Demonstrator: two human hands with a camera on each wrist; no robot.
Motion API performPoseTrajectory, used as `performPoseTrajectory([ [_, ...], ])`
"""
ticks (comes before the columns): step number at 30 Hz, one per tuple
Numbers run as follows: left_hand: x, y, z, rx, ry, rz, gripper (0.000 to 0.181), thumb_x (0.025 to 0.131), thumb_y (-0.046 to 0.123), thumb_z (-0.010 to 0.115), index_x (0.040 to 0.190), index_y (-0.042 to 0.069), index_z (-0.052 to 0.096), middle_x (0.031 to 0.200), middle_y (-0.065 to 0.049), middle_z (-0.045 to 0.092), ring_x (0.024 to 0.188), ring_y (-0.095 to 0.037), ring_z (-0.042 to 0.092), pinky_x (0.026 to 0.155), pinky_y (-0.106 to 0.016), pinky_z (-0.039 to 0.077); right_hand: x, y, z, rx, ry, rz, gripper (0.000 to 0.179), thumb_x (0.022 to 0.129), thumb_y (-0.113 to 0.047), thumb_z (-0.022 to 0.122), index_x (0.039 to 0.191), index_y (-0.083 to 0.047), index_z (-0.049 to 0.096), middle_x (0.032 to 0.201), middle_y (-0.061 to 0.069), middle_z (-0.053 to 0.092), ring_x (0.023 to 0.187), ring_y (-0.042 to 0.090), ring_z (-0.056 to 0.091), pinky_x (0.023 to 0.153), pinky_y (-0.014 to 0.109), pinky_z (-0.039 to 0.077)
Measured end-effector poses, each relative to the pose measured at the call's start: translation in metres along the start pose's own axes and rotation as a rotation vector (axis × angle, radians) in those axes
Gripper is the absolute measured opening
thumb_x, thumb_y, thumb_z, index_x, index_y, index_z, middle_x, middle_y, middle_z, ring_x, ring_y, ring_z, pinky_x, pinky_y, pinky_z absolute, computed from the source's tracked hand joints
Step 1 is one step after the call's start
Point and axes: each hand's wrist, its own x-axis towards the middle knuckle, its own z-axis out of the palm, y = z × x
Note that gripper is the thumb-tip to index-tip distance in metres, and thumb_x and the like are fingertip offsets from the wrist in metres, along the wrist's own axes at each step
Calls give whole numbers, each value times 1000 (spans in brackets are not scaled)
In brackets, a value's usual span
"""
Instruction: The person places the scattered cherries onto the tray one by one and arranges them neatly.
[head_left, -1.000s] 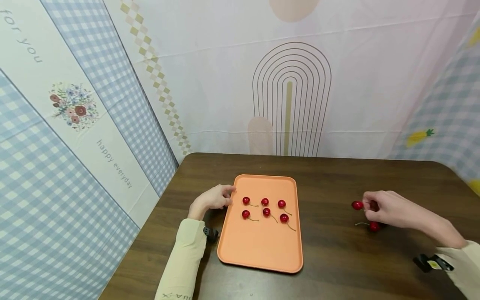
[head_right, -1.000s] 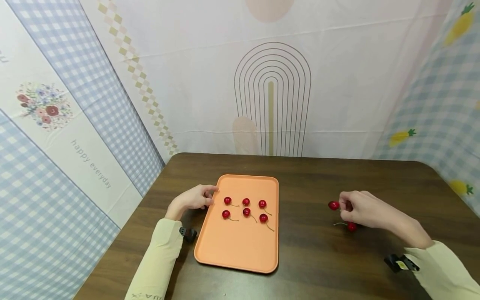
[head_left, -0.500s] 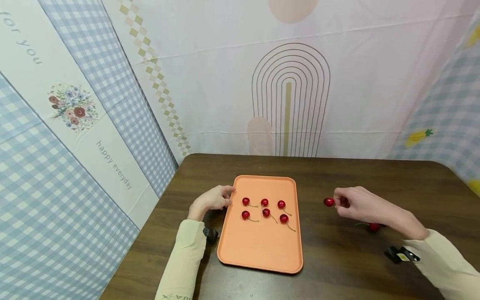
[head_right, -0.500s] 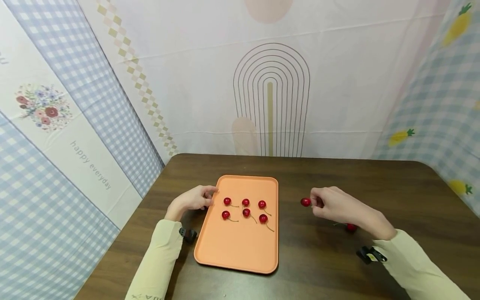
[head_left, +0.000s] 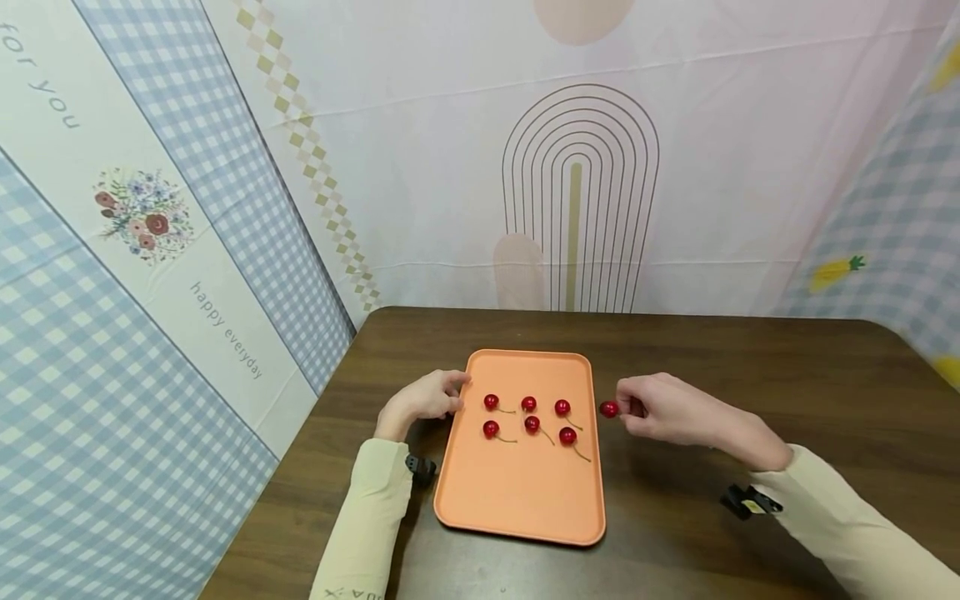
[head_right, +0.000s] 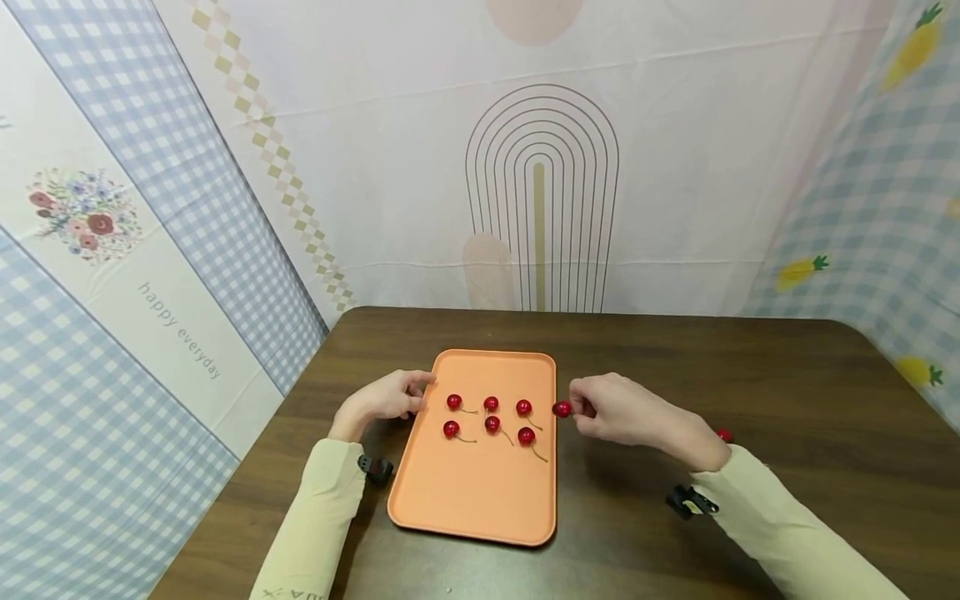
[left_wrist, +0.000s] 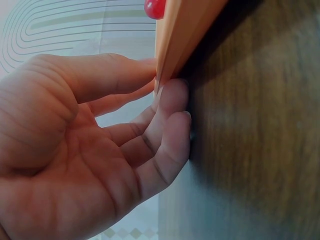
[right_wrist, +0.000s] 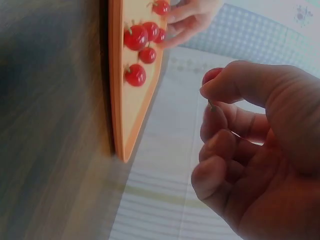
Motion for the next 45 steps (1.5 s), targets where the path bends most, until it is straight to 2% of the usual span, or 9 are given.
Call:
performPoseTrajectory([
  [6,0,-1,1,-2,1,0,52,95,5,58,146,9,47,95,-9,64,64,-15,53,58,-26,45,10,-13,6,-1,-25,2,22,81,-5,65,74,-22,53,64,-12,46,58,1,42,54,19,37],
  [12,1,-1,1,4,-1,5,53,94,6,58,146,8,47,95,-9,65,64,-14,53,57,-25,44,19,-23,10,-10,-33,-43,22,83,-6,66,73,-21,53,64,-10,45,58,1,41,53,19,35],
  [26,2,0,0,13,-8,13,53,95,6,58,146,8,46,94,-9,64,64,-14,53,58,-25,45,37,-37,22,-33,-66,-67,22,82,-6,64,72,-21,51,63,-9,45,56,2,39,51,19,31],
  [45,1,1,2,12,8,11,52,94,5,58,145,8,47,94,-9,64,64,-14,53,58,-25,45,82,-69,42,-16,-191,-216,20,82,-8,65,71,-21,55,64,-13,47,57,1,40,55,18,33],
])
